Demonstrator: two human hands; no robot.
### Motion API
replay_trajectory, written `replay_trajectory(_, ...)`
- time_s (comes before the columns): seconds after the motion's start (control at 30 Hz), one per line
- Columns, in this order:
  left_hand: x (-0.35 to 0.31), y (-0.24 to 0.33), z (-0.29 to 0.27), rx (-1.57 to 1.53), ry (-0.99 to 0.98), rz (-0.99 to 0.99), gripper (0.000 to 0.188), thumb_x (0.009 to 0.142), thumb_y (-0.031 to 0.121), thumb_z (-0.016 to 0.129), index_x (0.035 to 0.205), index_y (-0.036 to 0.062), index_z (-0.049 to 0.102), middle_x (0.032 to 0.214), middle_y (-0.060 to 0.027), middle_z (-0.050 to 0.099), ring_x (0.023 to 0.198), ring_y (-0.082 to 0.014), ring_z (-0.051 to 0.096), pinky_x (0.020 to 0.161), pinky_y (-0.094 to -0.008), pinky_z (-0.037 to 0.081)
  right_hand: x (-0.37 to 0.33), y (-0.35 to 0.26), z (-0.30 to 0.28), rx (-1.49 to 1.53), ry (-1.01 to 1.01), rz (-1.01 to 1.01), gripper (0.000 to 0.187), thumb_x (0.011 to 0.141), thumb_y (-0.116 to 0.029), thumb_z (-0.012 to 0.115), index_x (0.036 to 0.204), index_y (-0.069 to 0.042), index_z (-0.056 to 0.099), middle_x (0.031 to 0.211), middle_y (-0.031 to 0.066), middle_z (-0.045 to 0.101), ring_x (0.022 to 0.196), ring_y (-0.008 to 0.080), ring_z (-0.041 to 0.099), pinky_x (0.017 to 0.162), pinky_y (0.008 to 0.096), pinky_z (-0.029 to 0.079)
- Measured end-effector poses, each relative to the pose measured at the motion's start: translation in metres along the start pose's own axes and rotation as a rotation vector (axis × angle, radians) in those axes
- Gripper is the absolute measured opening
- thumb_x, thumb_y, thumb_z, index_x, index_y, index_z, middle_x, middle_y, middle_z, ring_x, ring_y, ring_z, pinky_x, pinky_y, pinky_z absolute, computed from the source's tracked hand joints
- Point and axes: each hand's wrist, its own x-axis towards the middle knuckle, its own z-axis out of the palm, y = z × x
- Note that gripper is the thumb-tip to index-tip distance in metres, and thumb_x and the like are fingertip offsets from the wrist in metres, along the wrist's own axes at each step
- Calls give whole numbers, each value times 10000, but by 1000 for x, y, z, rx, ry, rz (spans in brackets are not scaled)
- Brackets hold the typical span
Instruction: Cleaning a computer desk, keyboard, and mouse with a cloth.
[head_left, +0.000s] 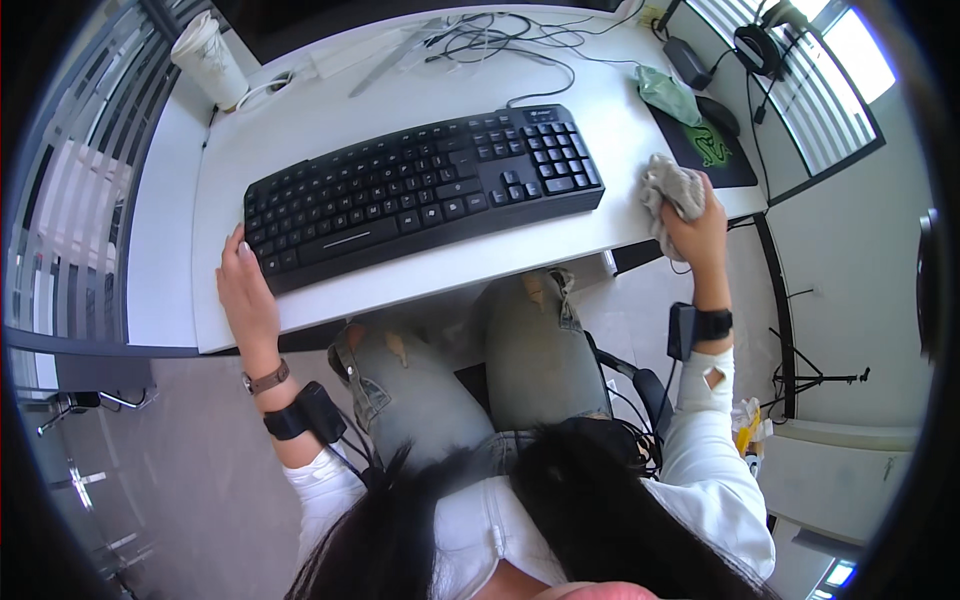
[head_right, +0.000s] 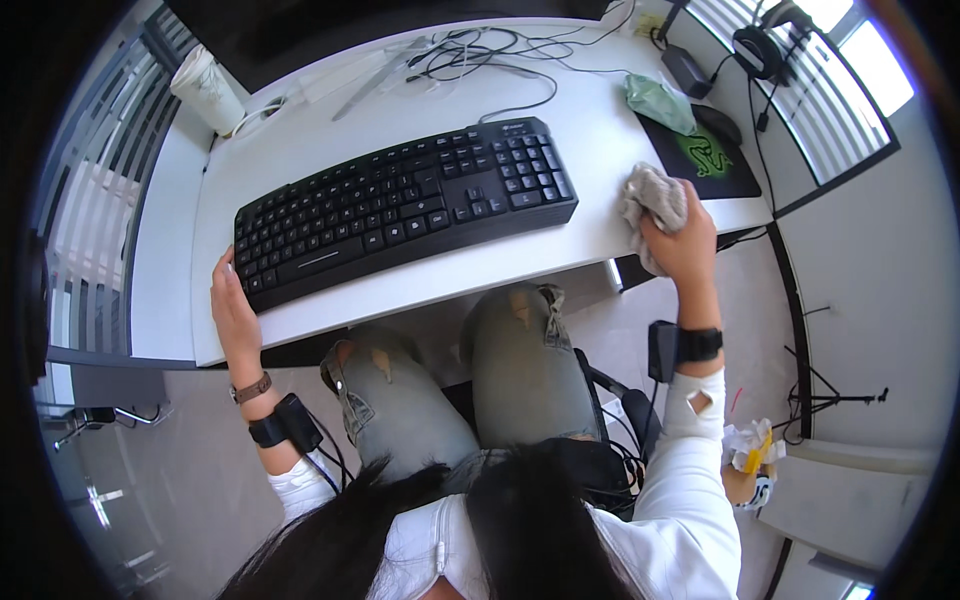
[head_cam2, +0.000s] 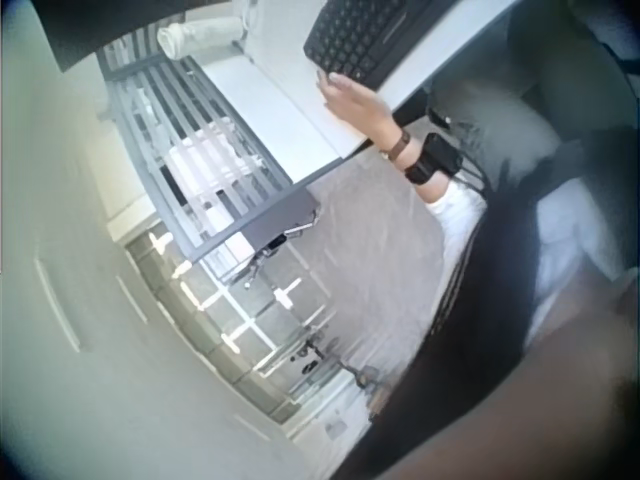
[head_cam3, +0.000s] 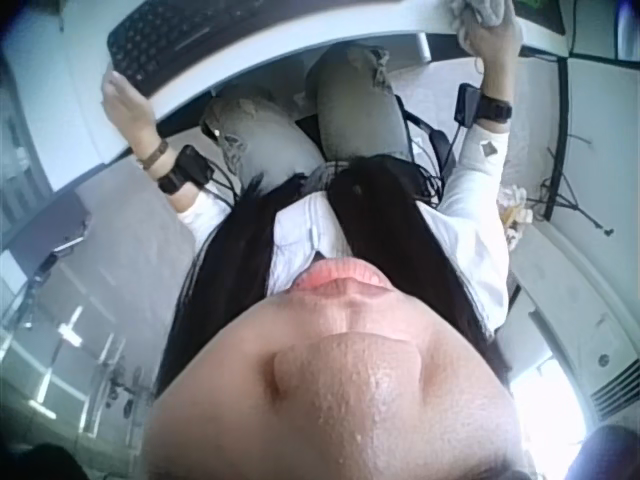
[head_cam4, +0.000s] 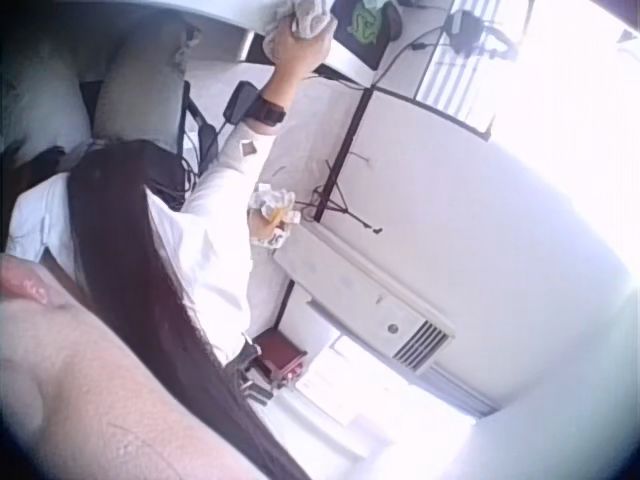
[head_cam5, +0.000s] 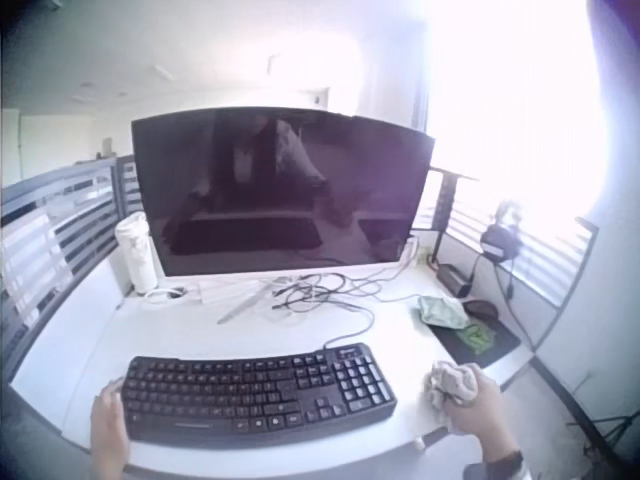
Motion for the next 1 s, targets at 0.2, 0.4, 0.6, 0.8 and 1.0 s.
replay_trajectory(0.2, -3, -5, 5, -26, 38, -24, 465, 998, 350, 397, 1285, 2, 512, 1241, -228, 571, 1180, -375, 505, 1024, -423, 357, 40, -12, 30, 111, -122, -117, 406, 681, -151, 706, 1065, -60, 609, 930, 182, 673, 879, 389, 646, 761, 394, 511)
replay_trajectory(0.4, -4, -2, 7, -8, 46, 15, 520, 982, 369, 452, 1346, -2, 446, 1306, -220, 546, 1222, -367, 497, 1081, -465, 288, 65, -16, 60, 65, -135, -131, 496, 681, -169, 726, 1142, -57, 580, 971, 220, 666, 944, 412, 623, 805, 413, 497)
replay_trajectory(0.6, -3, 1, 6, 107, -5, -3, 641, 967, 436, 478, 1433, 13, 351, 1364, -198, 512, 1296, -326, 459, 1133, -545, 168, 46, -19, 53, 165, -167, -153, 513, 688, -90, 697, 1184, -62, 568, 1003, 201, 662, 955, 382, 637, 817, 394, 498)
replay_trajectory(0.8, -4, 4, 4, 132, 2, -16, 651, 978, 465, 434, 1444, 20, 338, 1390, -189, 490, 1327, -304, 430, 1137, -544, 155, 1, -20, 43, 102, -84, -158, 438, 719, -76, 666, 1144, -34, 571, 982, 168, 664, 912, 319, 659, 818, 359, 497)
replay_trajectory(1.0, -5, 2, 5, 186, -10, -24, 645, 978, 473, 428, 1440, 29, 350, 1399, -188, 482, 1338, -329, 409, 1134, -548, 159, -26, -34, 33, 114, -63, -96, 417, 661, -82, 697, 1060, -32, 586, 899, 169, 659, 824, 357, 657, 755, 361, 510)
